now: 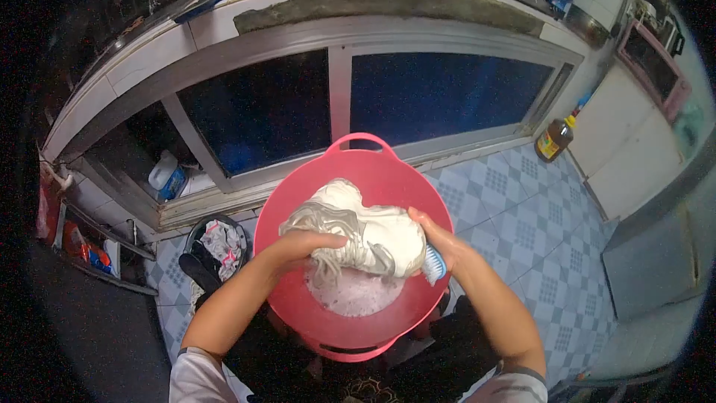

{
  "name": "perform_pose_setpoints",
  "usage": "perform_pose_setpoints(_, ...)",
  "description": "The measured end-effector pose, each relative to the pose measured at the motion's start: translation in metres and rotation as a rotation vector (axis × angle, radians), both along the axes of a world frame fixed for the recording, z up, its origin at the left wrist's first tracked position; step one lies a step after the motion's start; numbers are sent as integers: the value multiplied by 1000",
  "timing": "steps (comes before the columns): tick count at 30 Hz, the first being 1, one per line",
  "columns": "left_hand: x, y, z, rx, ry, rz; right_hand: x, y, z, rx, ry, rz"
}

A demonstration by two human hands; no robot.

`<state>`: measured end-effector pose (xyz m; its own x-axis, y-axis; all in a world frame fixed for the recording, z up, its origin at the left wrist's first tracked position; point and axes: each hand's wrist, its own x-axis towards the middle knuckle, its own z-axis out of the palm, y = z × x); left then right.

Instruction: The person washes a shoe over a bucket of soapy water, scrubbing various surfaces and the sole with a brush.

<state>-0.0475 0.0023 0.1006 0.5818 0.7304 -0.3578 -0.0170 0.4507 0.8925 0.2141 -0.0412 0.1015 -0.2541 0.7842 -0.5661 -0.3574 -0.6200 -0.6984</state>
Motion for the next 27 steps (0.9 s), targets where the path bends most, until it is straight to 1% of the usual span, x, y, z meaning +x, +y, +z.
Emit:
perform_pose_setpoints(1,1,-3,2,-140,-94,-36,7,2,-5,-11,2,43)
perform_pose_setpoints(2,0,-3,1,-142,-89,-40,13,5,-5,-12,7,39)
perform_pose_setpoints(4,-2,-3,-9,-279,-143,-110,22,10,-4,14,-58,39)
perform_pose_setpoints(5,2,-3,-17,-281,-137,-115,25,16,-6,-21,-24,-49)
perform_pose_setpoints(7,10,0,-49,-372,-389,-32,23,23,-3,-14,-15,-111)
perform_pose_setpoints(8,11,6,-80,-372,-379,-39,19,24,-2,-5,-12,-167)
perform_pose_setpoints(9,12,14,-118,-56,-286,-30,0,20,9,5,-253,-331)
perform_pose_setpoints(10,12,19,-136,260,-192,-24,-17,16,22,114,-460,-435)
perform_pose_setpoints(11,14,15,-119,262,-185,-35,-22,24,4,422,-783,-493)
perform_pose_setpoints(12,20,5,-87,32,-261,72,-25,29,-15,731,-1106,-538)
perform_pose_setpoints(13,24,-1,-70,-199,-334,180,-37,21,-6,910,-1207,-455)
perform_pose_setpoints(14,27,0,-69,-196,-330,168,-49,13,7,1092,-1306,-365)
perform_pose_setpoints(16,33,2,-69,-538,-567,333,-70,2,10,1006,-1397,105)
perform_pose_setpoints(17,36,-2,-43,-537,-503,307,-75,-2,17,1042,-1387,181)
perform_pose_setpoints(18,36,-1,-49,-540,-492,293,-73,4,19,1029,-1389,166)
perform_pose_setpoints(20,35,-4,-66,-10,-214,160,-61,25,22,968,-1557,169)
perform_pose_setpoints(21,46,-8,-36,-110,-362,241,-60,31,18,1033,-1592,100)
perform_pose_setpoints(22,51,-5,-33,-104,-364,234,-59,35,16,1034,-1598,91)
perform_pose_setpoints(24,53,-6,-29,-423,-710,358,-62,36,14,963,-1639,8)
perform_pose_setpoints(25,54,-8,-24,-424,-709,357,-61,36,14,960,-1639,8)
perform_pose_setpoints(27,56,-12,-9,-440,-612,366,-57,40,16,929,-1589,-84)
